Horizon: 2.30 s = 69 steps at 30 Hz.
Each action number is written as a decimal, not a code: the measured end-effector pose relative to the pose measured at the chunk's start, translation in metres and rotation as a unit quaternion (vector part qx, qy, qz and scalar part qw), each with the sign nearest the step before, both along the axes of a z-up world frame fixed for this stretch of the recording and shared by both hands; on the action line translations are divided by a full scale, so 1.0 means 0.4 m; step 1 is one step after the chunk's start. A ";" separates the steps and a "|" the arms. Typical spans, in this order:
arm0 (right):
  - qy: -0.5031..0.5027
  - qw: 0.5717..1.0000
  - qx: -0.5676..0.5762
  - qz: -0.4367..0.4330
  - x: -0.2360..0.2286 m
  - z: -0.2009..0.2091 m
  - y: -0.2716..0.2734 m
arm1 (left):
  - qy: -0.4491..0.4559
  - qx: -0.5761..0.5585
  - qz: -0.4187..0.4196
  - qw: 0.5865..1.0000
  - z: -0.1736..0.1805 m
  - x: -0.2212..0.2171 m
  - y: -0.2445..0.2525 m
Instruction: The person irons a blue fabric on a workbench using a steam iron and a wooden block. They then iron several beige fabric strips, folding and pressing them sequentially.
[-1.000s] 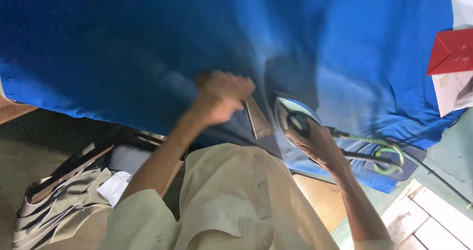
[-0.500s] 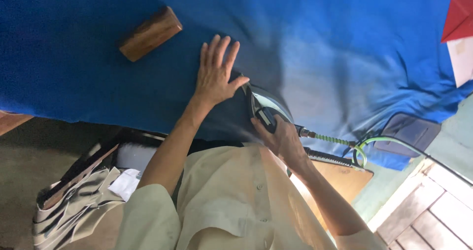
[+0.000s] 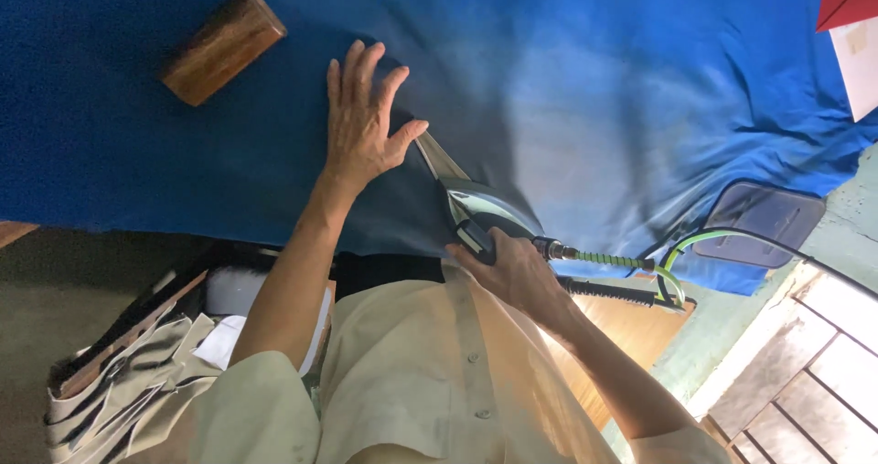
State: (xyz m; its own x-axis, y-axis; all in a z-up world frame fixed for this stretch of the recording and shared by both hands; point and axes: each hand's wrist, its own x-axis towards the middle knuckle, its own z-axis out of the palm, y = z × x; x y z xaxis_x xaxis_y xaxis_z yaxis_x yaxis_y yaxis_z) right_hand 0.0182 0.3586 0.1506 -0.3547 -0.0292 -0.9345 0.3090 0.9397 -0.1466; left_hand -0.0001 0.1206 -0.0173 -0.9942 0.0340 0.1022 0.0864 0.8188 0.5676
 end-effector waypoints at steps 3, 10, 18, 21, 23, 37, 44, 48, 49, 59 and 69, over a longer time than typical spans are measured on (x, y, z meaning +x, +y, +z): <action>-0.003 0.999 -0.026 0.029 0.005 0.005 0.015 | -0.001 -0.008 0.000 1.000 -0.005 0.002 -0.001; -0.014 0.998 -0.031 0.051 0.020 0.009 0.045 | 0.001 -0.004 -0.009 1.000 0.003 0.002 -0.001; -0.026 0.998 0.006 0.065 0.057 -0.010 0.109 | -0.014 -0.007 -0.016 1.000 -0.002 0.004 -0.002; -0.006 0.988 -0.072 0.138 0.102 -0.065 0.220 | -0.025 0.013 -0.014 1.000 0.021 0.005 -0.020; 0.013 0.973 -0.094 0.212 0.101 -0.060 0.283 | -0.026 0.166 0.015 0.986 0.068 0.006 -0.052; 0.072 0.990 -0.108 -0.049 -0.095 -0.014 -0.135 | 0.031 -0.193 0.056 0.979 0.068 -0.033 -0.368; 0.113 0.986 -0.098 0.069 -0.015 -0.066 -0.069 | 0.055 -0.044 -0.223 0.972 0.106 -0.022 -0.047; 0.108 0.984 -0.111 0.091 0.017 -0.103 -0.002 | 0.066 -0.046 -0.294 0.952 -0.045 0.009 -0.001; 0.086 0.985 -0.118 0.094 0.016 -0.099 0.005 | 0.063 -0.021 -0.287 0.956 -0.037 0.008 -0.006; 0.016 0.975 -0.135 0.173 0.029 -0.076 0.096 | 0.034 -0.031 -0.275 0.960 -0.030 0.010 -0.008; -0.058 0.994 -0.011 0.088 -0.012 -0.005 0.439 | -0.003 -0.011 -0.329 0.944 0.074 0.111 0.190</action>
State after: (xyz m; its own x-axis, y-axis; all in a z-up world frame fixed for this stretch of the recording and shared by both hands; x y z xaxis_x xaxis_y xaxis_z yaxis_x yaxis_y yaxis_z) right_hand 0.0134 0.5340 0.1486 -0.2317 -0.1017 -0.9674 0.1561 0.9777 -0.1402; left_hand 0.0444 0.1967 0.0124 -0.7583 0.6457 0.0891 0.5766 0.6008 0.5536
